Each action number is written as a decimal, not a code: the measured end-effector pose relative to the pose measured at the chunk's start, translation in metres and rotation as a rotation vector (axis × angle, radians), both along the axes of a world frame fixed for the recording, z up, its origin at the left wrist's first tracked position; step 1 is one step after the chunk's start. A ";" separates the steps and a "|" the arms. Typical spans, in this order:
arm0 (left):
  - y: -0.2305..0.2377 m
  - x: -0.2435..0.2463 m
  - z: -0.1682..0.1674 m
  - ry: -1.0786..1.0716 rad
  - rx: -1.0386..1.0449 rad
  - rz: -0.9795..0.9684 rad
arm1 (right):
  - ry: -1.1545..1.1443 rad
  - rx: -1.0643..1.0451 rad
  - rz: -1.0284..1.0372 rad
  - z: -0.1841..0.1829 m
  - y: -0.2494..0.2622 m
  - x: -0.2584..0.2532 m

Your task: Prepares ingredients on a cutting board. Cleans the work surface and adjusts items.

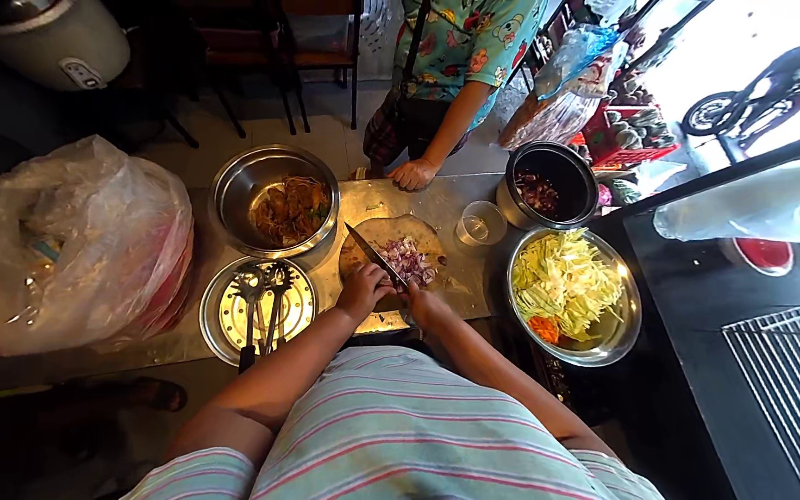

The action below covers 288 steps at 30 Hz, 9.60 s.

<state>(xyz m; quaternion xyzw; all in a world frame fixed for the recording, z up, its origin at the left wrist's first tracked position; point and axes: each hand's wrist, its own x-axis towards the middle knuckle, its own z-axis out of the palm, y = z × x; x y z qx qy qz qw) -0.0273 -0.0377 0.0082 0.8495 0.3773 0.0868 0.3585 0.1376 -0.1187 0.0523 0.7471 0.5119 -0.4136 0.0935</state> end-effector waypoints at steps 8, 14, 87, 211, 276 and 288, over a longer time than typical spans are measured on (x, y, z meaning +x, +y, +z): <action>0.001 0.011 0.005 0.075 -0.034 0.034 | 0.067 -0.031 0.011 -0.002 0.005 0.010; 0.014 0.009 0.011 0.026 -0.031 0.112 | 0.013 -0.006 -0.004 0.002 0.000 0.006; 0.005 0.001 0.005 0.024 0.011 0.051 | 0.016 0.109 0.038 0.038 0.014 0.016; 0.027 0.060 -0.014 0.172 0.288 0.016 | 0.588 0.247 -0.599 -0.037 -0.073 0.004; 0.038 0.293 0.009 -0.297 0.082 0.196 | -0.004 0.274 -0.448 0.068 -0.061 0.205; 0.036 0.287 0.016 -0.274 0.000 0.119 | 0.021 0.293 -0.489 0.074 -0.070 0.208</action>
